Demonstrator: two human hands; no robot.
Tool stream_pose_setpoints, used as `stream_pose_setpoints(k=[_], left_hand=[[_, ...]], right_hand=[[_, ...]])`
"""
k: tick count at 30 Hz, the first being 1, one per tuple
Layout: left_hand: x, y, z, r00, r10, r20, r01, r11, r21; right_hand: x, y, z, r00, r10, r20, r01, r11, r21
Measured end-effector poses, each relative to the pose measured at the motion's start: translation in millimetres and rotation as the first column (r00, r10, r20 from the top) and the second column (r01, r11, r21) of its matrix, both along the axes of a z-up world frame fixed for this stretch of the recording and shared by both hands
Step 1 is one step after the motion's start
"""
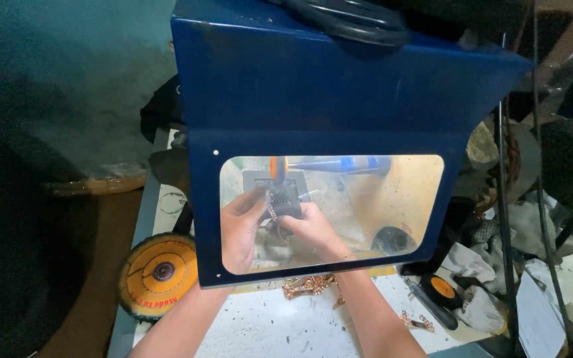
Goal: The person uses a bench grinder with a polishing wheel to smooth and polish a copper-colored chain. They hold the chain against the rotating wheel, repositioning it frequently to treat different sections. Finished pieces are placed on the workbench.
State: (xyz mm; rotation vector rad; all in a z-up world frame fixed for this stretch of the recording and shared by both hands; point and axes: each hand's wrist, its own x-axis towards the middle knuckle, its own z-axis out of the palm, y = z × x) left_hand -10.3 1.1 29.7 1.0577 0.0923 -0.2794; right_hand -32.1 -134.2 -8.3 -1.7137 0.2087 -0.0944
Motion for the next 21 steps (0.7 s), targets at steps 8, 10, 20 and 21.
stream_pose_setpoints(k=[8,10,20,21], left_hand=[[-7.1,4.3,19.6,0.997,0.064,-0.036,-0.062,0.997,0.047],[-7.9,5.9,21.6,0.997,0.068,-0.035,-0.066,0.996,0.062],[8.7,-0.9,-11.7,0.995,0.104,-0.003,-0.102,0.981,0.166],[7.6,-0.6,-9.5,0.995,0.102,-0.001,-0.100,0.981,0.165]], right_hand=[[25.0,-45.3,-50.2,0.979,-0.197,-0.059,0.125,0.796,-0.593],[18.6,-35.6,-40.2,0.984,-0.141,-0.109,0.034,0.746,-0.665],[34.8,-68.7,-113.9,0.998,-0.031,0.053,0.061,0.568,-0.821],[28.1,-52.6,-82.9,0.998,-0.034,0.055,0.064,0.568,-0.821]])
